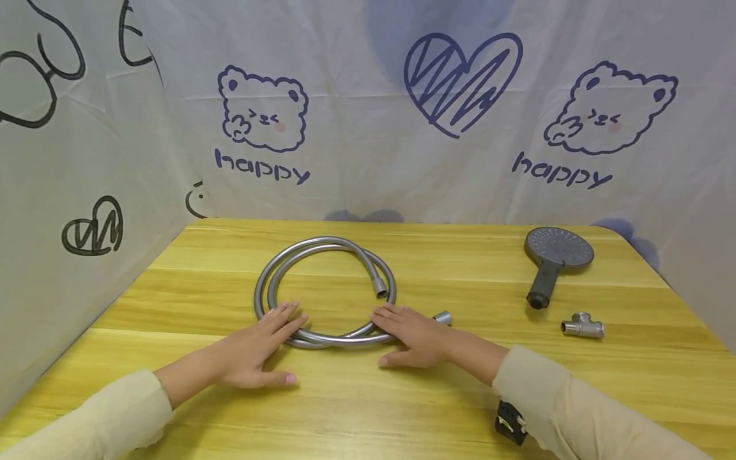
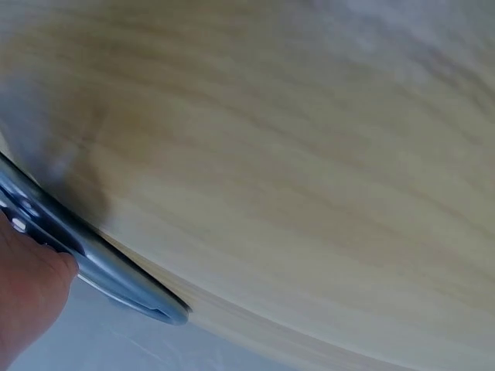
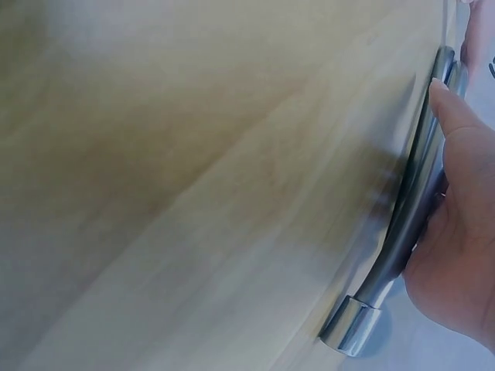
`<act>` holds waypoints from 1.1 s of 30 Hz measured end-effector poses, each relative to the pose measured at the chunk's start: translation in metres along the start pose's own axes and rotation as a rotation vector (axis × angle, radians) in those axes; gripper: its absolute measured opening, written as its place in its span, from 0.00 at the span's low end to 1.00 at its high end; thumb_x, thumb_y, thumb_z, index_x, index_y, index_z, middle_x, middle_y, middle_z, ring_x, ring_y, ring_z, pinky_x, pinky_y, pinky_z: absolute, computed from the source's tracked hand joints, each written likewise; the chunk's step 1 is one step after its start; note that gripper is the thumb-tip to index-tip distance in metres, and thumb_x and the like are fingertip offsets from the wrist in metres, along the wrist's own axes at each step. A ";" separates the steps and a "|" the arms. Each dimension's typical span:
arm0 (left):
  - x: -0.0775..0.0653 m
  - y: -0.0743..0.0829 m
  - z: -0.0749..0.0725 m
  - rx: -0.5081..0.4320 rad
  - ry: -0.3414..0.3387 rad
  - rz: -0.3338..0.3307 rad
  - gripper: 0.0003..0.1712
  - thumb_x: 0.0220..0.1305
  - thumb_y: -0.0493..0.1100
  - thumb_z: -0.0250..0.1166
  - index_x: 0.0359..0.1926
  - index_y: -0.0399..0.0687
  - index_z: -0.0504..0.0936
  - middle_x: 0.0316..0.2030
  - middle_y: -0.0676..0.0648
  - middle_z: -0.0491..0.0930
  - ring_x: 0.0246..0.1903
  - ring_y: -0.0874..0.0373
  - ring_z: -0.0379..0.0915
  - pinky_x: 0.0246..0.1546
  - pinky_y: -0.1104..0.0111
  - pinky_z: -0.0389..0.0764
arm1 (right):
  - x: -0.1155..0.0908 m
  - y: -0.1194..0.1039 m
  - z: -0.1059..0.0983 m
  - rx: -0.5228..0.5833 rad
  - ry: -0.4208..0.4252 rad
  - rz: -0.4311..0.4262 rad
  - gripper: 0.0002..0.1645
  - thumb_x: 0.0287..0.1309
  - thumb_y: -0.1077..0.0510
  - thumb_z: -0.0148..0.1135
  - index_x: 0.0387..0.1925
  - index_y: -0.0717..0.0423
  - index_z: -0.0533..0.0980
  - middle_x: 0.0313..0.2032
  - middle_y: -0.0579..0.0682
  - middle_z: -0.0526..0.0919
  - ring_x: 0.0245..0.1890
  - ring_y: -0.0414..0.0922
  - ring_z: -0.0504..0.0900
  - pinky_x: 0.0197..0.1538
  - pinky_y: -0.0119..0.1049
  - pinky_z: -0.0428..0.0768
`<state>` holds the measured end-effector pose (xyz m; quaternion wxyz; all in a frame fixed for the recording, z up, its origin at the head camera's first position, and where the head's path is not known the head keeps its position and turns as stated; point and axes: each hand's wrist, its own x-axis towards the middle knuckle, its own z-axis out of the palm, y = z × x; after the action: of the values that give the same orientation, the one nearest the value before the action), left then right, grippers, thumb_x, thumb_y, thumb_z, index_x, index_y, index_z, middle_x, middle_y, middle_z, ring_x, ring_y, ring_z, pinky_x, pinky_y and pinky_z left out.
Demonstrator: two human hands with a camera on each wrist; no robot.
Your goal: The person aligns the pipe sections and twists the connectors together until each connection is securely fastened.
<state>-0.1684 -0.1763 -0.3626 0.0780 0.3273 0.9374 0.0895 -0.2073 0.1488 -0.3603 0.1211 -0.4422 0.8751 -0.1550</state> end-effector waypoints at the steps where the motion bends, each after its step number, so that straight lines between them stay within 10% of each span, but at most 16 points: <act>1: 0.000 0.000 0.000 0.000 0.004 0.008 0.54 0.56 0.71 0.54 0.72 0.46 0.45 0.72 0.35 0.39 0.71 0.38 0.33 0.67 0.47 0.50 | -0.001 0.000 0.000 0.003 -0.002 0.001 0.45 0.61 0.41 0.54 0.69 0.63 0.53 0.70 0.62 0.53 0.70 0.61 0.48 0.68 0.58 0.51; 33: 0.001 0.017 0.001 -0.004 -0.014 0.054 0.54 0.56 0.71 0.54 0.72 0.45 0.46 0.71 0.34 0.39 0.70 0.37 0.34 0.67 0.47 0.51 | -0.018 0.001 -0.004 0.092 -0.038 0.061 0.45 0.61 0.39 0.53 0.70 0.60 0.52 0.71 0.59 0.52 0.71 0.60 0.45 0.68 0.59 0.48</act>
<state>-0.1589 -0.1623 -0.3596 0.0827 0.3531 0.9275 0.0909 -0.1986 0.1646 -0.3560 0.1624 -0.4120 0.8777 -0.1830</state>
